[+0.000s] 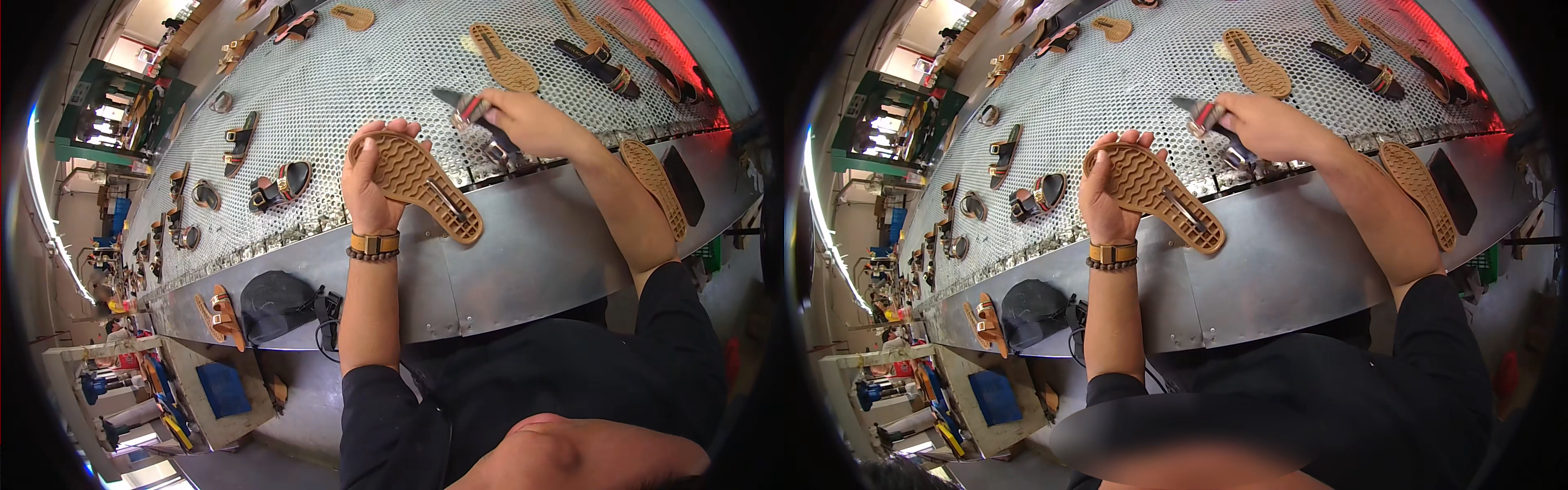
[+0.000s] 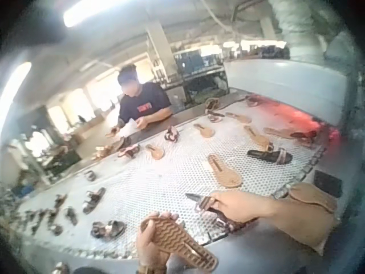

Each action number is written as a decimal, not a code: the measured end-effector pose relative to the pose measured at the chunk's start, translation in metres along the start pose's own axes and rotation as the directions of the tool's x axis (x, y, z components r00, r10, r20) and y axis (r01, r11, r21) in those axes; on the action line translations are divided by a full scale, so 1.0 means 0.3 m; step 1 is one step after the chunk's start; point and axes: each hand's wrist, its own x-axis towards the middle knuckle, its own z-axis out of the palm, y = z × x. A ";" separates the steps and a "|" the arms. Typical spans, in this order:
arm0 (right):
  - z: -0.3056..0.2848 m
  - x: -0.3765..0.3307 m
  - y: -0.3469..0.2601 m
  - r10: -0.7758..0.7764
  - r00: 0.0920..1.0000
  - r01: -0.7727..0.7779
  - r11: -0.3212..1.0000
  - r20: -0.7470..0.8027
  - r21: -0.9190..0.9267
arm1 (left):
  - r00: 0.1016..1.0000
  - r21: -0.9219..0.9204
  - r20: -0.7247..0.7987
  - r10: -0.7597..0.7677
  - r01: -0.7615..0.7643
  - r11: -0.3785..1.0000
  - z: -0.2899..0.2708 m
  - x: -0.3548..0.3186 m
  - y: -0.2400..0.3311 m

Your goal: The person assembles sandals by taking shoe soles and uppers from a conveyor belt and attaching the uppers to the soles by hand.

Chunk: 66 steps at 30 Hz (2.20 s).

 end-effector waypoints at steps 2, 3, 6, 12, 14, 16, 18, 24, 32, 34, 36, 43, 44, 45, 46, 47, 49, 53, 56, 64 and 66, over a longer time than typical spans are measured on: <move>0.011 0.003 0.012 -0.089 0.993 0.110 0.948 -0.081 0.299 | 1.000 0.080 -0.005 0.031 -0.031 0.996 0.013 0.008 -0.024; 0.015 0.002 0.009 -0.148 0.971 0.229 0.798 -0.187 0.558 | 0.998 0.162 -0.005 0.063 -0.061 0.985 0.019 0.012 -0.034; 0.034 -0.036 -0.022 -0.176 0.978 0.181 0.446 -0.113 0.876 | 0.998 0.190 -0.002 0.057 -0.056 0.980 0.045 0.008 -0.046; 0.086 -0.076 -0.023 -0.208 0.975 -0.061 0.108 0.082 0.992 | 0.987 0.226 -0.085 0.138 -0.116 0.967 0.078 -0.010 -0.089; 0.131 -0.087 -0.007 -0.207 0.970 -0.109 0.107 0.129 0.988 | 0.990 0.091 -0.056 0.128 -0.123 0.988 0.084 -0.017 -0.109; 0.188 -0.093 0.011 -0.228 0.958 -0.153 0.104 0.173 0.983 | 0.991 -0.051 -0.048 0.125 -0.128 0.991 0.063 -0.018 -0.130; 0.203 -0.100 -0.003 -0.231 0.954 -0.170 0.108 0.191 0.979 | 0.990 -0.008 -0.024 0.142 -0.142 0.990 0.092 -0.010 -0.137; 0.227 -0.092 0.008 -0.222 0.950 -0.185 0.168 0.220 0.968 | 0.963 0.181 0.087 0.256 -0.268 0.946 0.123 -0.003 -0.146; 0.188 -0.143 0.025 -0.078 0.970 -0.202 0.265 0.230 0.943 | 0.969 0.110 0.102 0.224 -0.234 0.966 0.155 -0.009 -0.211; 0.161 -0.161 0.020 -0.061 0.971 -0.205 0.280 0.230 0.938 | 0.970 0.115 0.110 0.215 -0.227 0.967 0.156 -0.007 -0.235; 0.134 -0.174 0.022 -0.041 0.973 -0.206 0.295 0.228 0.933 | 0.968 0.002 0.153 0.199 -0.202 0.979 0.174 0.000 -0.261; 0.073 -0.187 0.107 0.127 0.985 -0.155 0.365 0.116 0.918 | 0.970 0.472 0.036 0.242 -0.230 0.851 0.277 0.001 -0.381; 0.079 -0.186 0.134 0.106 0.991 -0.121 0.385 0.087 0.915 | 0.965 0.496 0.058 0.257 -0.251 0.831 0.272 0.007 -0.395; 0.079 -0.187 0.151 0.084 0.995 -0.087 0.405 0.057 0.910 | 0.965 0.494 0.058 0.256 -0.250 0.833 0.270 0.011 -0.406; 0.074 -0.195 0.159 0.067 0.996 -0.074 0.409 0.051 0.910 | 0.959 0.540 0.089 0.267 -0.272 0.796 0.268 0.014 -0.413; 0.066 -0.202 0.153 0.064 0.997 -0.075 0.408 0.053 0.910 | 0.953 0.588 0.119 0.280 -0.295 0.753 0.271 0.016 -0.414; 0.047 -0.216 0.136 0.085 0.996 -0.054 0.457 0.017 0.888 | 0.958 0.547 0.115 0.263 -0.282 0.788 0.271 0.023 -0.424; 0.013 -0.218 0.226 0.073 0.996 0.006 0.578 -0.059 0.816 | 0.996 0.349 0.052 0.074 -0.088 0.933 0.289 0.049 -0.416; -0.082 -0.268 0.180 0.053 0.990 0.015 0.884 -0.133 0.467 | 0.989 0.418 0.114 0.097 -0.136 0.898 0.331 0.069 -0.389; -0.187 -0.330 0.238 -0.007 0.983 0.075 0.927 -0.183 0.367 | 0.990 0.464 0.114 0.080 -0.124 0.877 0.383 0.094 -0.467; -0.205 -0.341 0.255 -0.077 0.981 0.124 0.954 -0.178 0.274 | 0.984 0.815 0.171 0.049 -0.169 0.554 0.380 0.099 -0.449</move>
